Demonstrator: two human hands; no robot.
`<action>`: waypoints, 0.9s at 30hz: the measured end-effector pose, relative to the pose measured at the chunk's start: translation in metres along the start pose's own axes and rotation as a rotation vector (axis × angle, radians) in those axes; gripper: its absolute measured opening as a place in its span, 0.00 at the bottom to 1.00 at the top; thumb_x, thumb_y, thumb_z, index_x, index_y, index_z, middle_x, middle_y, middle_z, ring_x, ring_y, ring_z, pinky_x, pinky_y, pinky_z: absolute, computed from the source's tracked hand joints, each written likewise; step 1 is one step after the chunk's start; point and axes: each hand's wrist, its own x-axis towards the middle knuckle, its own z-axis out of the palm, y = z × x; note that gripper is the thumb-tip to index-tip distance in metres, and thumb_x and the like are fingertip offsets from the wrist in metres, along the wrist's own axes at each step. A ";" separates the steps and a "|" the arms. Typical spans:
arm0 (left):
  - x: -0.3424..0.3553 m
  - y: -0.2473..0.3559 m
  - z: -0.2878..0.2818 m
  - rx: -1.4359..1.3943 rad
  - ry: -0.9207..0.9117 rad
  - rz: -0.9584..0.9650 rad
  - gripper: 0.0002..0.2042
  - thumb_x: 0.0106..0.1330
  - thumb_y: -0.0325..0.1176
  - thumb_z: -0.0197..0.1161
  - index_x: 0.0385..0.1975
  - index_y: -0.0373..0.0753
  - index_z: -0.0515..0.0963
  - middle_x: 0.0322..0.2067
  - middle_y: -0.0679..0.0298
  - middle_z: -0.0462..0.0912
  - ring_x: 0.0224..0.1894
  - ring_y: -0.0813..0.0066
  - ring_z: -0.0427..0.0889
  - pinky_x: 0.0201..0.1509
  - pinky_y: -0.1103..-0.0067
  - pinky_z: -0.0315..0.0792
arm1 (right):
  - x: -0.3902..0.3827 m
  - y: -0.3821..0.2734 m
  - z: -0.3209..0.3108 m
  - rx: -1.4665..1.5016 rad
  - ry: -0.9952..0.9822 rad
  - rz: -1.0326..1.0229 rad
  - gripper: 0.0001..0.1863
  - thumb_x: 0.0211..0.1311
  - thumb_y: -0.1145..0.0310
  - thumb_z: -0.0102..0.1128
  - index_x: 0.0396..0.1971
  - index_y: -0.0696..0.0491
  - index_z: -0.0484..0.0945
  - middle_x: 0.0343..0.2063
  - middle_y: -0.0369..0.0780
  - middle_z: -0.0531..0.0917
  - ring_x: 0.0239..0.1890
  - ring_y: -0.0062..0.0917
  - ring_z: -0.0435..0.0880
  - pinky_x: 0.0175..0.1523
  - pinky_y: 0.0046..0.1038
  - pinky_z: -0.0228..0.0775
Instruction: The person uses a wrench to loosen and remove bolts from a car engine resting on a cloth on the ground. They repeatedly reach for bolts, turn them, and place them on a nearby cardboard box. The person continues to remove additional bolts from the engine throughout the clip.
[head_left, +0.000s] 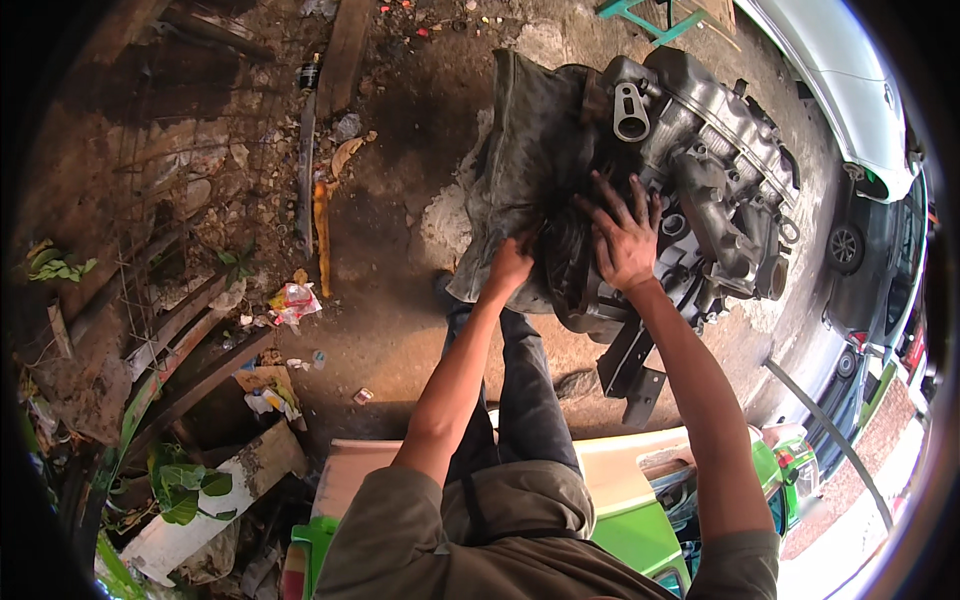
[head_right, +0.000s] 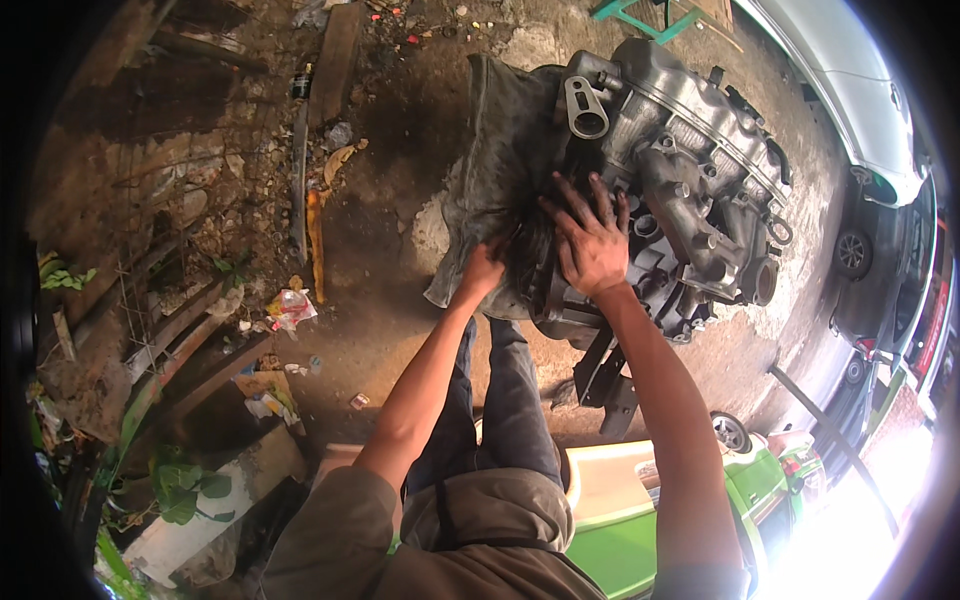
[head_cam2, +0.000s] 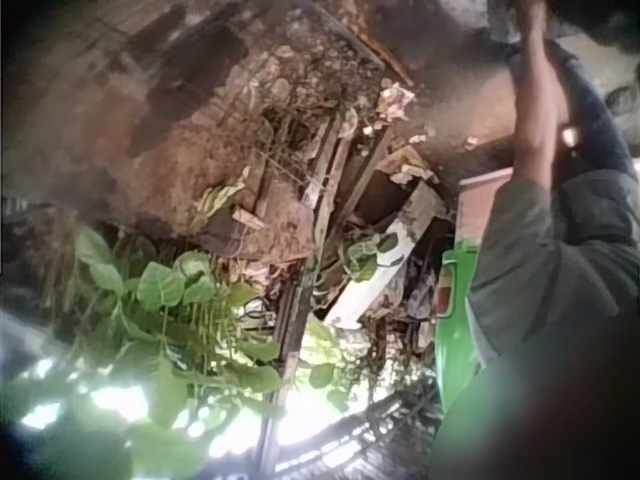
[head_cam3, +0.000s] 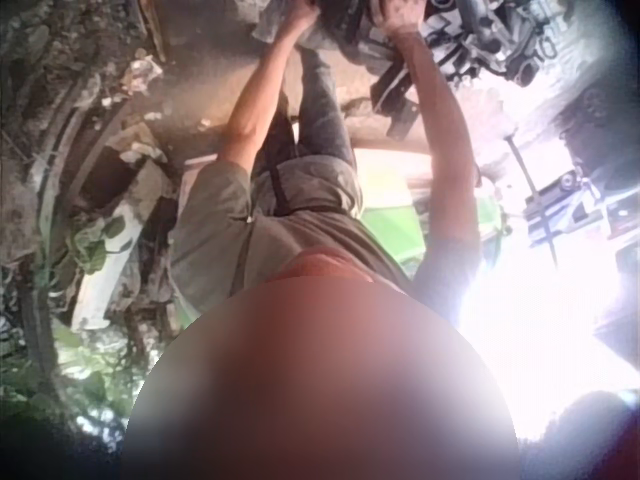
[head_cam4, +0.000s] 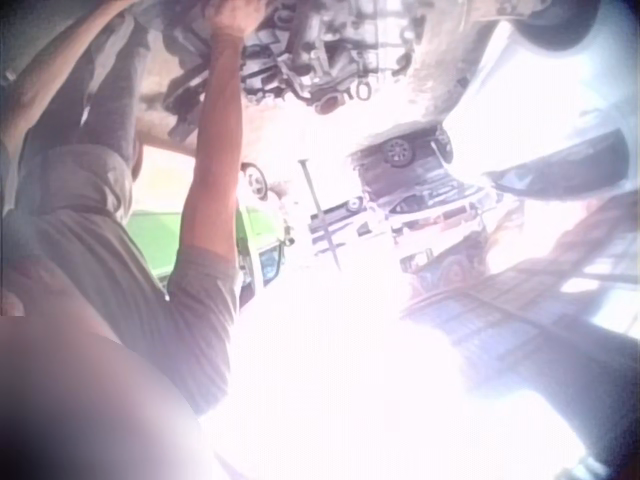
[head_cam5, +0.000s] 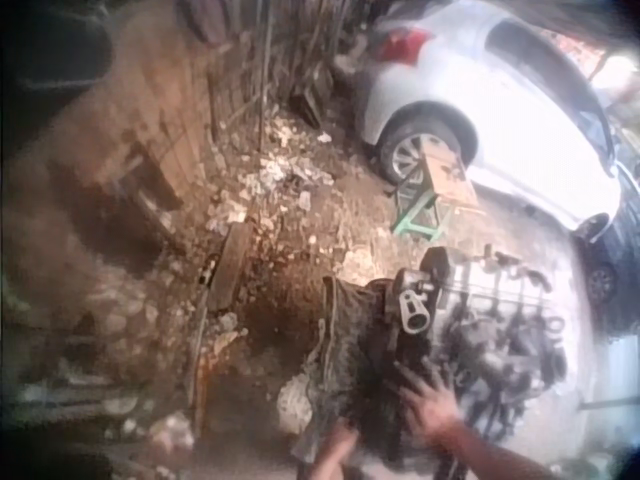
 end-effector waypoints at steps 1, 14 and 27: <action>0.001 -0.003 0.001 0.035 0.005 -0.002 0.21 0.61 0.27 0.56 0.56 0.40 0.78 0.37 0.40 0.83 0.45 0.40 0.81 0.46 0.60 0.76 | 0.000 0.000 0.000 0.002 0.001 0.000 0.30 0.57 0.65 0.55 0.63 0.34 0.74 0.74 0.28 0.59 0.77 0.43 0.51 0.75 0.60 0.39; -0.008 0.038 -0.009 0.360 -0.163 -0.109 0.24 0.66 0.32 0.55 0.65 0.46 0.71 0.47 0.42 0.82 0.51 0.42 0.79 0.53 0.60 0.75 | 0.001 0.003 0.002 0.003 0.017 -0.024 0.30 0.56 0.65 0.55 0.62 0.35 0.76 0.74 0.30 0.61 0.77 0.43 0.51 0.75 0.60 0.39; 0.004 0.041 -0.012 0.150 -0.237 -0.392 0.19 0.72 0.39 0.51 0.54 0.33 0.77 0.52 0.40 0.78 0.58 0.39 0.74 0.60 0.62 0.69 | 0.000 0.002 0.002 0.021 -0.005 -0.005 0.28 0.55 0.64 0.56 0.60 0.37 0.77 0.73 0.30 0.61 0.77 0.42 0.51 0.75 0.61 0.39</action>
